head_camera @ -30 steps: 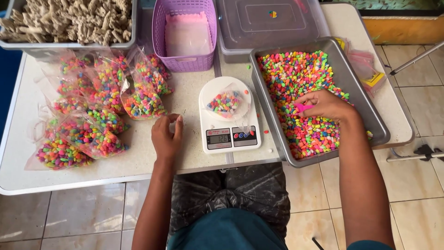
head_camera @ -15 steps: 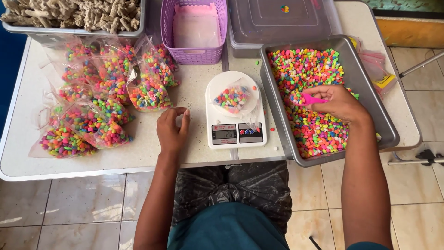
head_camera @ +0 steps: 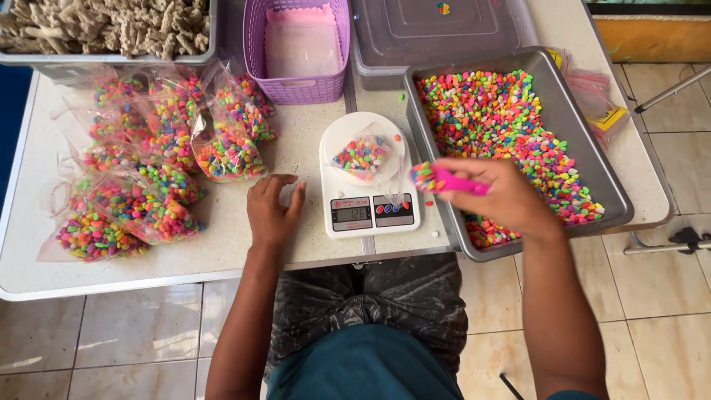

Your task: The person is using a small pink spoon to transfer small, colorful stones from a metal tray onto a digital scale to measure a specific amount.

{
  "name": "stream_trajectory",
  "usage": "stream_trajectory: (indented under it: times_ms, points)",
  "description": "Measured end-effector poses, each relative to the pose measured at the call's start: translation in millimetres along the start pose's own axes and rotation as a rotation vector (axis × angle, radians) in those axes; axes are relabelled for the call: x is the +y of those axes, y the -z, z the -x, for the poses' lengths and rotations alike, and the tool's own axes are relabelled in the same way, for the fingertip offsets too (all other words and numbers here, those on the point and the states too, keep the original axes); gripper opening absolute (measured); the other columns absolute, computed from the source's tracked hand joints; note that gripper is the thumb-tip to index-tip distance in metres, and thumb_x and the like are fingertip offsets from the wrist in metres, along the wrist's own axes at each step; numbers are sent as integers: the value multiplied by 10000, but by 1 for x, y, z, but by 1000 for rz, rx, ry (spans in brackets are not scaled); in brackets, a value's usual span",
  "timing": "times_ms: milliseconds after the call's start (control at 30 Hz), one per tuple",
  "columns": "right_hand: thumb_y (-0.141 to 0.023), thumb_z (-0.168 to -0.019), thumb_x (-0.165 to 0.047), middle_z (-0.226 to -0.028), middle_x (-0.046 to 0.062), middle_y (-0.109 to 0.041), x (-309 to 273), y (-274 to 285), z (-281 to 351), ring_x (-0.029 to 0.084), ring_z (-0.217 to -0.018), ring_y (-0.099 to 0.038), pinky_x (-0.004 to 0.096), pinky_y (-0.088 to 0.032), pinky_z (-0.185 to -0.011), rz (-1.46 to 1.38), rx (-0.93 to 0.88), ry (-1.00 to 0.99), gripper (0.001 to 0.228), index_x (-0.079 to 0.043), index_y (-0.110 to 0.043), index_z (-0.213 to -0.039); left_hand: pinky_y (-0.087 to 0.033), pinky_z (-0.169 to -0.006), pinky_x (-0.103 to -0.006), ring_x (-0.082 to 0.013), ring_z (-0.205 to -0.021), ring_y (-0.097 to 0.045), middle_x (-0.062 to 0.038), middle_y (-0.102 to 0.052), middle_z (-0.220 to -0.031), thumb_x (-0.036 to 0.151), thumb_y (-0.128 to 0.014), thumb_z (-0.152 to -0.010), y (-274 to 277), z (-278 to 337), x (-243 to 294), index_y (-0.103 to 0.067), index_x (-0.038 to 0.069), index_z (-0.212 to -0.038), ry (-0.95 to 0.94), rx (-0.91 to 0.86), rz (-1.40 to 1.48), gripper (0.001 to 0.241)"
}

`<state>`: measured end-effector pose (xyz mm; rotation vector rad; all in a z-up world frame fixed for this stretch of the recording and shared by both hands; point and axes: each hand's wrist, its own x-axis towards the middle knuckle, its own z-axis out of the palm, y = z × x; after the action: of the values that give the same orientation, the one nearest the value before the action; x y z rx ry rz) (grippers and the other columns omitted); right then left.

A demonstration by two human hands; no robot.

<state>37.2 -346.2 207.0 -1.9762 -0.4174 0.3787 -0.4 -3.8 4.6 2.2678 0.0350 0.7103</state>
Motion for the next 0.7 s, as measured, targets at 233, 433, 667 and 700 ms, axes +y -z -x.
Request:
stream_trajectory:
  times_ms: [233,433,667,700]
  points:
    - [-739,-827,41,-779,144,-720,9,-26,-7,104,-576,-594,219,-454,-491,18,0,51,515,47,-650,-1335,-530,-870,-467,-314,-950,-719,-102,-748,-1006,311,-733,-993,1,-2,2,-709,103,-1039,-56,-22,-33,214]
    - [-704,-848,21,-658,120,-681,-1,-36,-12,87,-467,-513,222,-394,-438,103,62,50,463,51,-663,-1309,-519,-867,-463,-312,-947,-717,-99,-750,-1007,298,-742,-987,1,0,1,-718,103,-1039,-31,-12,-9,204]
    - [-669,-807,-20,-526,65,-606,-11,-44,-35,121,-414,-448,273,-351,-420,328,40,55,458,26,-704,-1262,-512,-851,-459,-305,-944,-714,-93,-749,-995,310,-742,-991,2,-2,2,-716,112,-1043,-14,-19,-17,207]
    - [-654,-816,-7,-517,57,-606,-15,-46,-38,117,-384,-433,250,-348,-413,360,19,68,472,39,-686,-1285,-513,-855,-458,-306,-946,-714,-97,-749,-999,309,-743,-990,3,-1,2,-720,110,-1048,-9,-21,-18,208]
